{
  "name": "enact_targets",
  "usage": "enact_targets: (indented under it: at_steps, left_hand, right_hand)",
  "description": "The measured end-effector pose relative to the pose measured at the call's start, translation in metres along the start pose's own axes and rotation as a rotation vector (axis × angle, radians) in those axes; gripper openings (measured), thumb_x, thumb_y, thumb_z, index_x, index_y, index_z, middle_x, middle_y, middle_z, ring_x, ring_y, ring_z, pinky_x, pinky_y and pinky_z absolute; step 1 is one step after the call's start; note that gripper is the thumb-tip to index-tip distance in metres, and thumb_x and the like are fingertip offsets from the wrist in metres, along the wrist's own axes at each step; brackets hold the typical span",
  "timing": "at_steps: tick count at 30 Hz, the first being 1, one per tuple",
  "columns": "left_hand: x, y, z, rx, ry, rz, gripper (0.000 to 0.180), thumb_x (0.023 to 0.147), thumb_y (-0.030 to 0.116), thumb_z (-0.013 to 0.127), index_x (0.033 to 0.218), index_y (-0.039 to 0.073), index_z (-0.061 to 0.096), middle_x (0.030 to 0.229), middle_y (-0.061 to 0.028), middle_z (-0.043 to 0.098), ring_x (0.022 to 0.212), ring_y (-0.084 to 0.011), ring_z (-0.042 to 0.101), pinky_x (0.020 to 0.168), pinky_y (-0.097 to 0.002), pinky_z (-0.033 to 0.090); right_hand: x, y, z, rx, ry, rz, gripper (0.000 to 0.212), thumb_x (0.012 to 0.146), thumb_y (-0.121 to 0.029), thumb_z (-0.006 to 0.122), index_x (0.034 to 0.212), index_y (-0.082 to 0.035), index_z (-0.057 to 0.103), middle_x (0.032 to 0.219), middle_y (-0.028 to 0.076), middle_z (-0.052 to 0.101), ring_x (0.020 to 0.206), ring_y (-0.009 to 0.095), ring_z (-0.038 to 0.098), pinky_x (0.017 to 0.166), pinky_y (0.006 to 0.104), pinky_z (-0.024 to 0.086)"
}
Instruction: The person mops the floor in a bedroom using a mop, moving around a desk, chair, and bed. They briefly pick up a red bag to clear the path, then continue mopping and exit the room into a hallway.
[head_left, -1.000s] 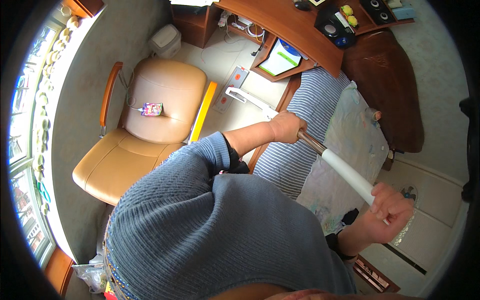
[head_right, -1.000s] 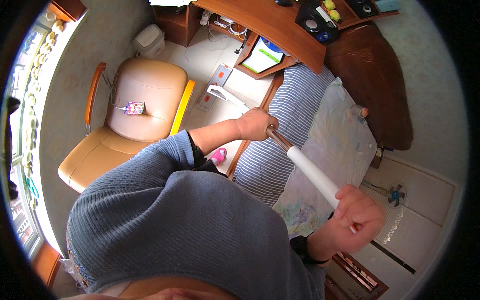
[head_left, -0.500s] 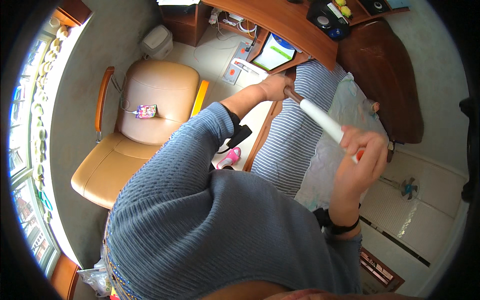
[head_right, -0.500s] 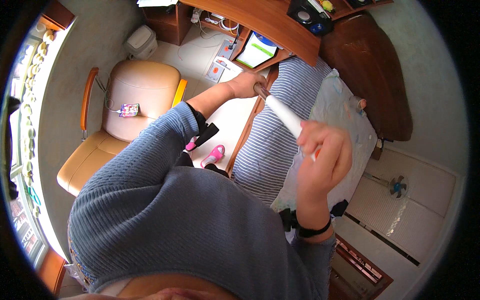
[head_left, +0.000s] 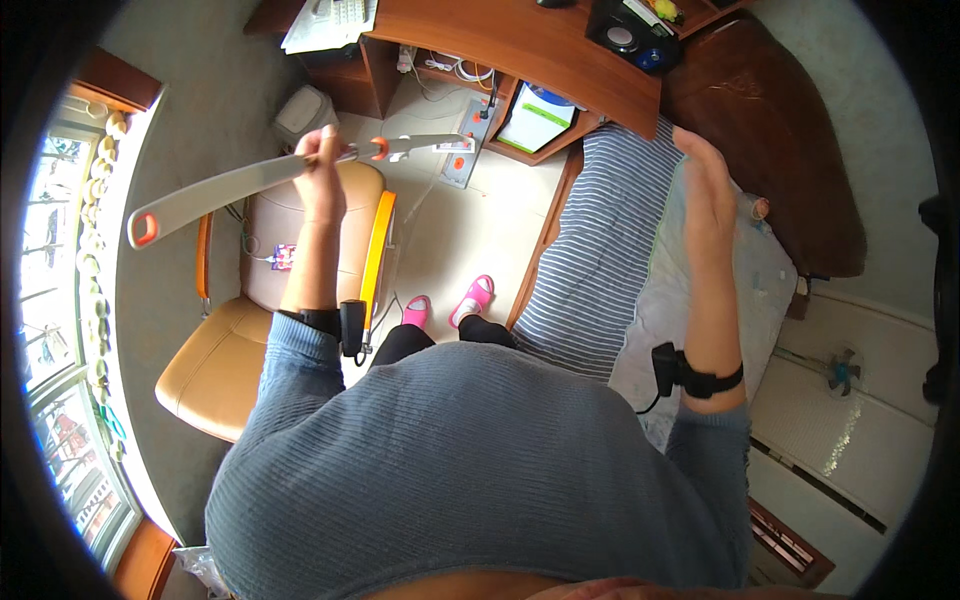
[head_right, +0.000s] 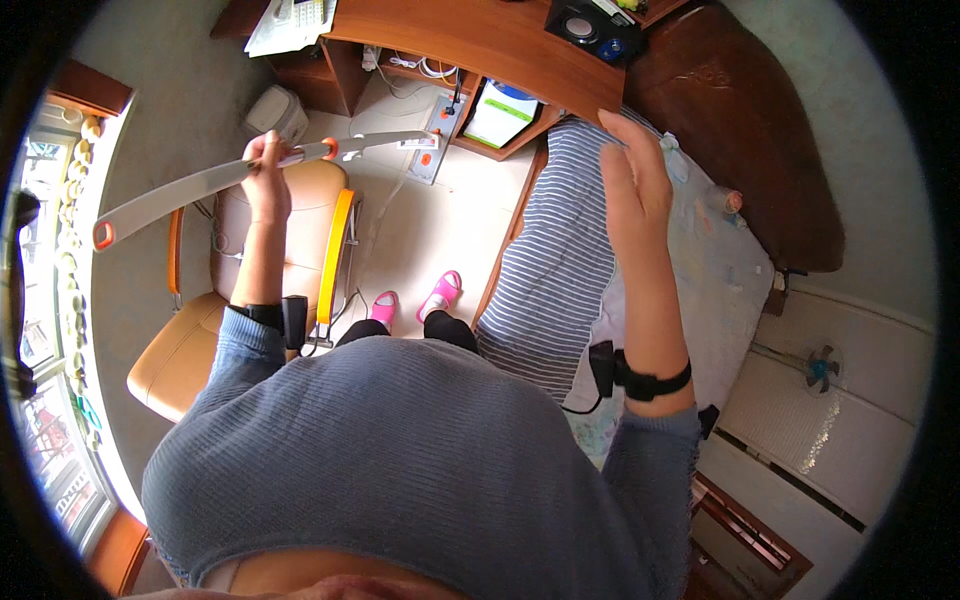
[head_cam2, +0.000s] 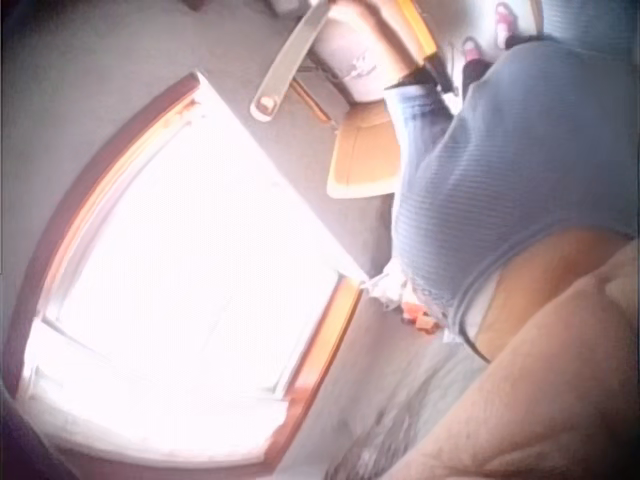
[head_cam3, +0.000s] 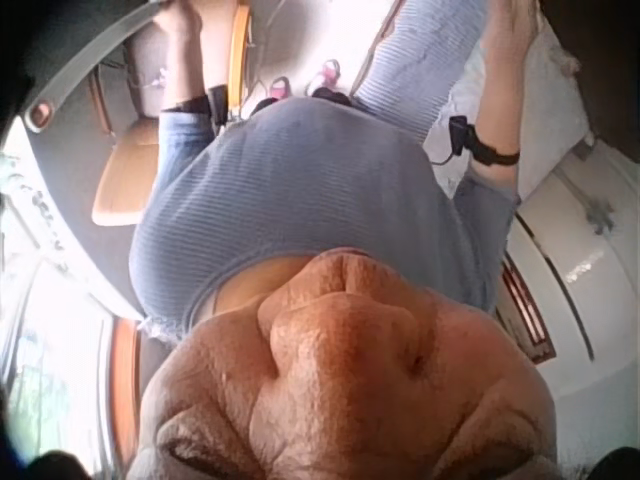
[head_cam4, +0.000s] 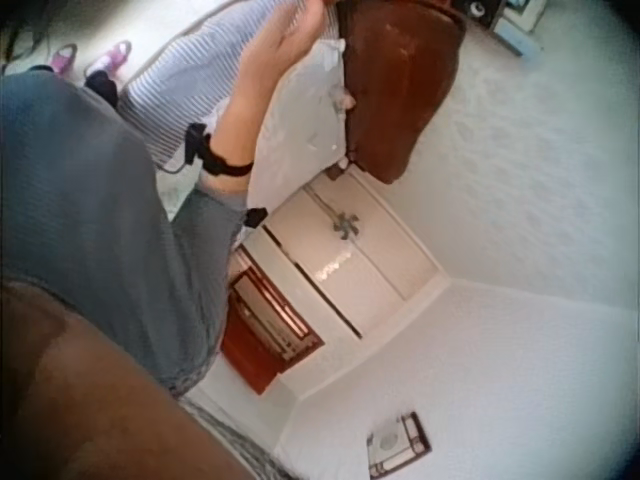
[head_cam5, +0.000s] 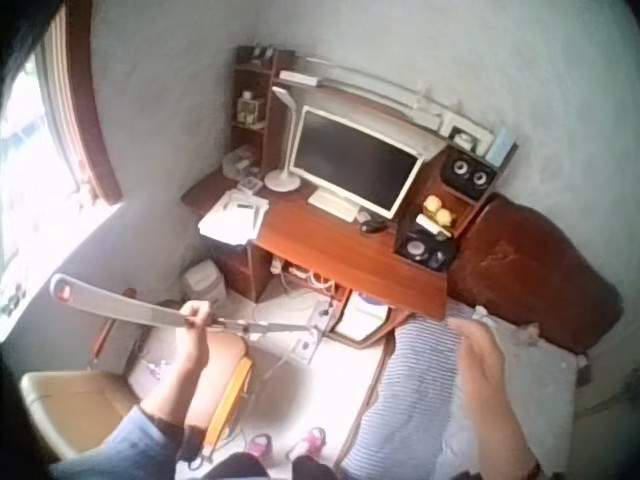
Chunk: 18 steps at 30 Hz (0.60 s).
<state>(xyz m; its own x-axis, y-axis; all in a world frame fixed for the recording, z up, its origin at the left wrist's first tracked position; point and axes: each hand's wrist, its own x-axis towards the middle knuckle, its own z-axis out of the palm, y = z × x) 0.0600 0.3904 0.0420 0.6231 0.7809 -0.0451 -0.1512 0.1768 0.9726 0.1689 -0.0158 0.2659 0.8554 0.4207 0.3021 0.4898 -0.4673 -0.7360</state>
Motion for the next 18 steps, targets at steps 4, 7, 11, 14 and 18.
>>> enact_targets:
  at_steps: [4, 7, 11, 14, 18]
  left_hand:
    - [0.004, -0.009, 0.019, -0.164, 0.011, 0.015, 0.012, 0.100, 0.015, 0.066, 0.094, 0.005, 0.062, 0.079, -0.0022, 0.060, 0.075, -0.0119, 0.055, 0.076, -0.0302, 0.051]
    - [0.010, -0.003, 0.043, -0.130, -0.030, 0.013, 0.012, 0.100, 0.015, 0.066, 0.095, 0.005, 0.062, 0.080, -0.0026, 0.059, 0.076, -0.0124, 0.056, 0.078, -0.0312, 0.051]
    - [0.023, 0.008, 0.046, -0.100, -0.036, -0.021, 0.012, 0.101, 0.015, 0.065, 0.096, 0.005, 0.062, 0.080, -0.0023, 0.058, 0.077, -0.0134, 0.056, 0.081, -0.0324, 0.052]
    - [0.038, 0.011, 0.024, -0.102, 0.029, -0.045, 0.008, 0.099, 0.011, 0.064, 0.096, 0.004, 0.063, 0.080, -0.0021, 0.056, 0.077, -0.0137, 0.056, 0.082, -0.0324, 0.053]
    - [0.077, 0.007, -0.014, -0.143, 0.166, -0.014, 0.006, 0.097, 0.007, 0.063, 0.094, 0.003, 0.064, 0.078, -0.0014, 0.055, 0.074, -0.0142, 0.054, 0.077, -0.0294, 0.050]
  right_hand:
    - [0.046, 0.079, 0.001, -0.047, -0.020, 0.049, 0.041, 0.100, -0.032, 0.060, 0.128, -0.002, 0.065, 0.130, 0.018, 0.063, 0.121, 0.030, 0.059, 0.104, 0.0410, 0.046]
    - [0.095, 0.138, 0.017, -0.181, -0.101, 0.023, 0.042, 0.100, -0.033, 0.060, 0.128, -0.002, 0.065, 0.133, 0.018, 0.062, 0.122, 0.031, 0.059, 0.104, 0.0400, 0.045]
    - [0.163, 0.213, 0.059, -0.383, -0.212, 0.045, 0.052, 0.099, -0.044, 0.059, 0.132, -0.002, 0.062, 0.137, 0.021, 0.060, 0.126, 0.035, 0.056, 0.105, 0.0421, 0.046]
    - [0.214, 0.267, 0.107, -0.573, -0.260, 0.061, 0.060, 0.099, -0.053, 0.055, 0.136, -0.007, 0.061, 0.140, 0.020, 0.058, 0.128, 0.037, 0.055, 0.105, 0.0465, 0.047]
    - [0.276, 0.330, 0.171, -0.695, -0.328, 0.070, 0.063, 0.100, -0.054, 0.053, 0.144, -0.009, 0.054, 0.147, 0.018, 0.052, 0.136, 0.036, 0.048, 0.111, 0.0465, 0.042]
